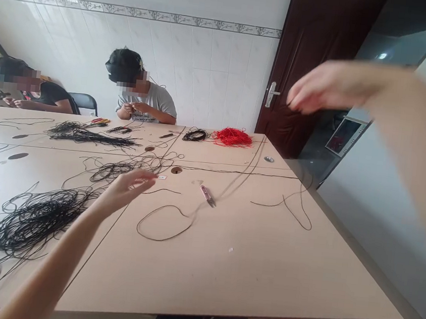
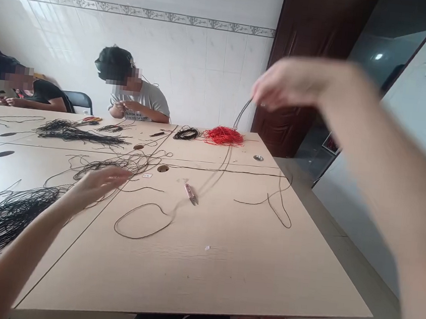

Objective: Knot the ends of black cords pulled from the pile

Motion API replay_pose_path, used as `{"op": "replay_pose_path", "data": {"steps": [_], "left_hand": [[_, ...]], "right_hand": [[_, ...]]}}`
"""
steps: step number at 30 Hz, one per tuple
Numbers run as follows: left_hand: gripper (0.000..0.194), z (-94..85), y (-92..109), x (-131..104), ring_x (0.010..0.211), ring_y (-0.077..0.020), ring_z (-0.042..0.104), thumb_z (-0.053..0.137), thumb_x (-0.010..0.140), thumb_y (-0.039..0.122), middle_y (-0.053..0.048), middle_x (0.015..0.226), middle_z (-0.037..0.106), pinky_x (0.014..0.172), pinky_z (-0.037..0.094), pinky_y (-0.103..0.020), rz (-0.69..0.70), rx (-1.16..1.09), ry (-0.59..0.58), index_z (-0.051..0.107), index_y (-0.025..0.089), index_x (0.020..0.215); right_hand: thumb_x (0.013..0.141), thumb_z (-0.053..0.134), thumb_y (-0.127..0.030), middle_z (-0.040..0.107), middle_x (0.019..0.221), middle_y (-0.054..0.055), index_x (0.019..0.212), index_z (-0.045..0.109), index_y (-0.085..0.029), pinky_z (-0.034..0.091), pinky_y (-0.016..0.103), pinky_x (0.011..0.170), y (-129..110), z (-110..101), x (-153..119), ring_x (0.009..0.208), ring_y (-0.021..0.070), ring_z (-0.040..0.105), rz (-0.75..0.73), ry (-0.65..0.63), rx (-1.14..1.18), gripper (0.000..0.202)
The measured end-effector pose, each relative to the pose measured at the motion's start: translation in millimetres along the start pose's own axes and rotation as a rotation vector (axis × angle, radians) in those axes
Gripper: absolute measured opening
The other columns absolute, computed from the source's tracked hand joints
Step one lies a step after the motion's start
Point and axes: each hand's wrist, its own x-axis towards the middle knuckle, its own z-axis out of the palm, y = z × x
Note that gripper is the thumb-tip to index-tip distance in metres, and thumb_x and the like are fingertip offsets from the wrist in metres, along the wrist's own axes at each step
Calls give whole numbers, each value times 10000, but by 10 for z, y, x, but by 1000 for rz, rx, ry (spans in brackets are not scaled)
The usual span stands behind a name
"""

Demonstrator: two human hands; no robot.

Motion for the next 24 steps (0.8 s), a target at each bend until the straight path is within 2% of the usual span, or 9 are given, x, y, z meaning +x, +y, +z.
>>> {"op": "replay_pose_path", "data": {"steps": [2, 3, 6, 8, 11, 14, 19, 21, 24], "left_hand": [[215, 280, 357, 107, 966, -179, 542, 563, 823, 359, -16, 990, 640, 820, 398, -245, 47, -20, 28, 630, 215, 968], [228, 436, 531, 143, 999, -180, 529, 521, 846, 375, -14, 1016, 630, 856, 383, -259, 72, -25, 16, 622, 218, 978], [273, 847, 917, 165, 904, -173, 512, 417, 885, 392, -12, 907, 602, 800, 380, -281, 81, -50, -146, 604, 198, 928], [301, 1010, 1026, 122, 781, -152, 469, 380, 891, 409, 3, 777, 539, 690, 363, -262, 32, -100, -239, 565, 183, 820], [326, 1095, 1041, 42, 643, -115, 365, 384, 884, 432, 25, 671, 417, 594, 294, -246, -17, -168, -329, 508, 175, 726], [321, 1095, 1022, -2, 612, -103, 342, 399, 881, 420, 24, 676, 435, 582, 279, -249, -33, -186, -396, 520, 170, 722], [284, 1130, 971, 29, 680, -111, 427, 455, 869, 370, 1, 737, 509, 617, 320, -248, 14, -220, -322, 552, 162, 702], [258, 1173, 906, 81, 761, -128, 467, 501, 852, 348, -19, 812, 521, 678, 355, -257, 78, -373, -299, 564, 157, 690], [278, 1244, 829, 232, 792, -148, 516, 521, 839, 352, -29, 799, 528, 770, 401, -299, 123, -630, -347, 532, 155, 643]], "right_hand": [[772, 513, -157, 519, 615, -43, 677, 618, -37, 302, 165, 570, 86, 402, -1, 611, 5, 466, -89, -158, -79, 185], [721, 568, -149, 510, 592, -51, 629, 607, -70, 298, 165, 555, 135, 627, -9, 582, 7, 434, -135, -225, -98, 128], [738, 516, -139, 499, 615, -43, 690, 591, -127, 301, 180, 527, 265, 1162, -96, 560, 31, 404, -285, -343, -68, 90], [751, 471, -137, 437, 601, -45, 680, 544, -139, 272, 182, 491, 319, 1318, -199, 536, 36, 348, -342, -315, -12, 101], [753, 448, -144, 344, 568, -53, 675, 508, -151, 239, 184, 460, 347, 1336, -363, 513, 40, 284, -311, -265, 35, 99], [739, 438, -119, 274, 552, -58, 695, 543, -156, 244, 185, 463, 347, 1289, -461, 512, 43, 263, -264, -258, 43, 119], [753, 447, -114, 240, 545, -62, 717, 585, -155, 214, 180, 440, 379, 1256, -408, 484, 33, 233, -257, -300, 54, 149], [755, 467, -109, 311, 533, -64, 706, 587, -139, 229, 177, 443, 381, 1221, -323, 480, 25, 281, -297, -338, 86, 133], [761, 485, -92, 515, 616, -28, 688, 586, -110, 303, 167, 501, 285, 1067, -143, 560, 25, 423, -331, -393, 152, 126]]}}
